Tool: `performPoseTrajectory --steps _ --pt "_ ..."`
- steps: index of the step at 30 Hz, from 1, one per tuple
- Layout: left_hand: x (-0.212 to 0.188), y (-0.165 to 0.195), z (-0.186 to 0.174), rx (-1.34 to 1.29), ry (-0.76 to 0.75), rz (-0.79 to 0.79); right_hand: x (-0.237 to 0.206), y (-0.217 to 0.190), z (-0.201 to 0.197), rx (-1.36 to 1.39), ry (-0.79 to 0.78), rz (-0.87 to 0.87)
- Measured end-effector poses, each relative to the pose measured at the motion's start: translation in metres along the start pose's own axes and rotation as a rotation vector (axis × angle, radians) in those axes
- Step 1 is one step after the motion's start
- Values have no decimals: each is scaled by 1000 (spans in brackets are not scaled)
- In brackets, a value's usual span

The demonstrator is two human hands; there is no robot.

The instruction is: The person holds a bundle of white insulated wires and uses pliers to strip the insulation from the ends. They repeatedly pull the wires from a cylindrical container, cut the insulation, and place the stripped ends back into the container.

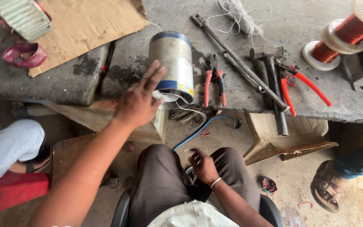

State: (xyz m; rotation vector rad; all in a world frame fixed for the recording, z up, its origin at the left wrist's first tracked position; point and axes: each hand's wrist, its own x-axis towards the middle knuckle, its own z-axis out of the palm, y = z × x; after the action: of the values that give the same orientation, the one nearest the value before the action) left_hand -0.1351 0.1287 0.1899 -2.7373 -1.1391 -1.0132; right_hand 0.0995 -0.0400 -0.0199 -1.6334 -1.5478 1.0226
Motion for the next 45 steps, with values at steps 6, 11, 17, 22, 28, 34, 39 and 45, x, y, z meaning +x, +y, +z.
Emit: performPoseTrajectory --steps 6,11,17,22,28,34,39,45 --pt "6 7 16 114 1 -82 22 -52 -31 -57 585 -477" --pt "4 12 13 72 60 -81 54 -127 -84 -184 623 -629" --pt "4 14 5 -13 29 -106 87 -195 -94 -407 512 -799" --pt "2 15 7 -36 34 -120 110 -196 -76 -417 518 -664" --pt "-8 8 18 -38 128 -104 117 -190 -71 -435 546 -630" --pt "-25 -8 29 130 166 50 95 -181 -73 -411 556 -853" --pt "-34 -1 33 363 177 297 101 -159 -56 -177 542 -826" --pt "-16 15 29 833 54 339 101 -165 -72 -259 537 -698"
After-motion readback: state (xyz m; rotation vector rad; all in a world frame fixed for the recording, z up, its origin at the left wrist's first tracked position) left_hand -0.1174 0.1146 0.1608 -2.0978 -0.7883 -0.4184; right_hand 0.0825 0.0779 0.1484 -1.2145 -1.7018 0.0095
